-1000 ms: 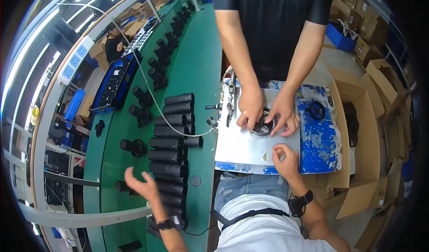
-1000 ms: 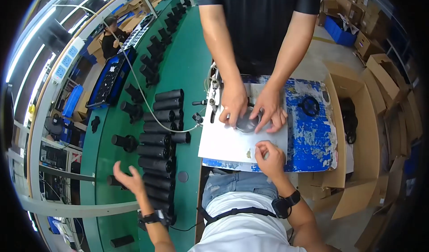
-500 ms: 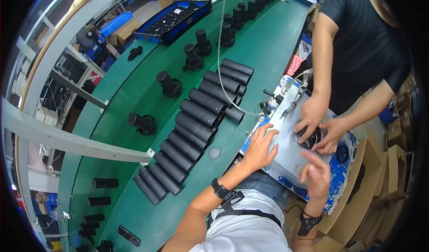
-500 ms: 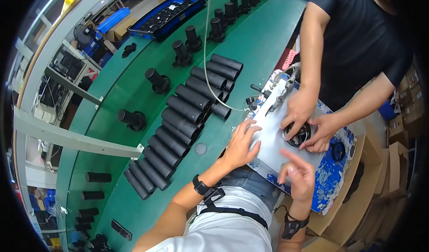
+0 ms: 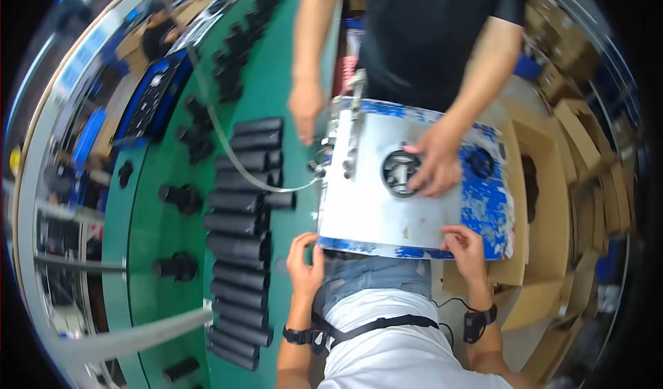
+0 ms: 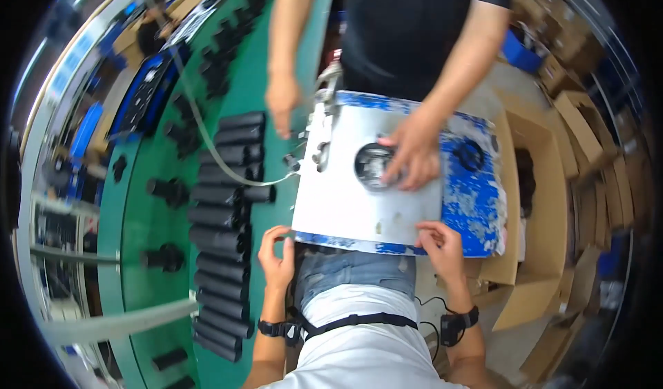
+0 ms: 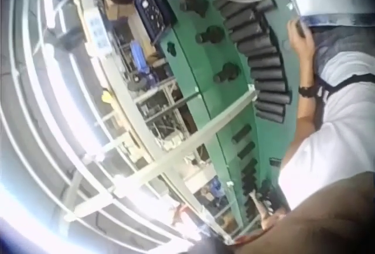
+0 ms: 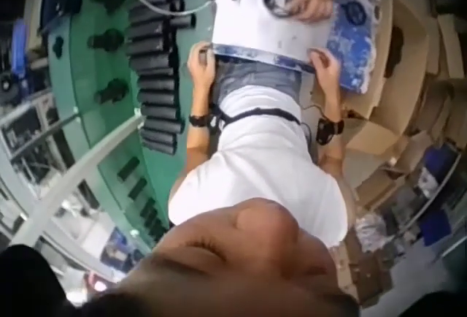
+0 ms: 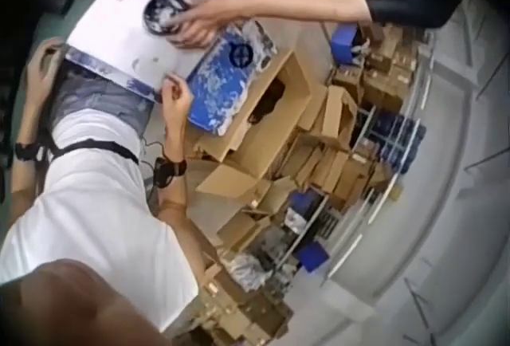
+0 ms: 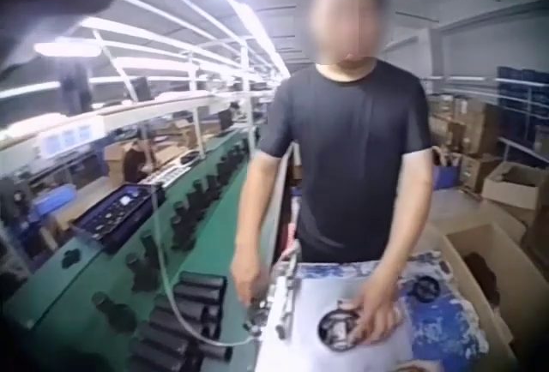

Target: The person picks up a black cylindrical component from the table, places it onto a metal fixture, and presses it down before setting it back onto the green workbench.

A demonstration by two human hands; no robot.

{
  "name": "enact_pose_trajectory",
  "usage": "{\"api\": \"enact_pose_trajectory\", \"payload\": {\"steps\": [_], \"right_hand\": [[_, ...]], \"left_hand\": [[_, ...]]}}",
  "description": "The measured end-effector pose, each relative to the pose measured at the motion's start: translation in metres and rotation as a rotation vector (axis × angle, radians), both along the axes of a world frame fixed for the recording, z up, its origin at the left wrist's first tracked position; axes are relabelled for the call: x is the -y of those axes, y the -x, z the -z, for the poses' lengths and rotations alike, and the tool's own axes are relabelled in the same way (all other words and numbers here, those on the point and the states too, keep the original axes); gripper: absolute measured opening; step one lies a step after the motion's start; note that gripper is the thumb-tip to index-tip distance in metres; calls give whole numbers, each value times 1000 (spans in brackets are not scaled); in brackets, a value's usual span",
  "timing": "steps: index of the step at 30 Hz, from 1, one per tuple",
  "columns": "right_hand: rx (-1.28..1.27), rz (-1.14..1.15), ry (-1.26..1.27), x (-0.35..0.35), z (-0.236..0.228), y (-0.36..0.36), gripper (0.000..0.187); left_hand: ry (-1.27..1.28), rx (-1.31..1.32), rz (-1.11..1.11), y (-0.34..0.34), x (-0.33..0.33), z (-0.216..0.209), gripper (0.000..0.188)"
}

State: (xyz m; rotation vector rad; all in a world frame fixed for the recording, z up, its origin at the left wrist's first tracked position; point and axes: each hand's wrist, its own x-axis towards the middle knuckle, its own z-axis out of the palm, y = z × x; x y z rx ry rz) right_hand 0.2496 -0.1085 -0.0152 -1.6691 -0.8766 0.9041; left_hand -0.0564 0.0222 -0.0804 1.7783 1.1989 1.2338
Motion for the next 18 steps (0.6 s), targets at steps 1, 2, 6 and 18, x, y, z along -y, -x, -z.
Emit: {"api": "enact_pose_trajectory", "payload": {"steps": [1,2,6,18], "right_hand": [[-15,10,-37,1,-1,-1,19],[-12,43,-43,4,0,-3,19],[-74,94,-53,10,9,-2,16],[505,18,-130,-21,54,0,12]], "left_hand": [[-15,4,3,-5,-2,-2,20],[-29,7,-2,-11,-4,-5,21],[-57,-26,30,-32,-13,-22,23],[-68,-206,-134,37,14,-12,20]]}}
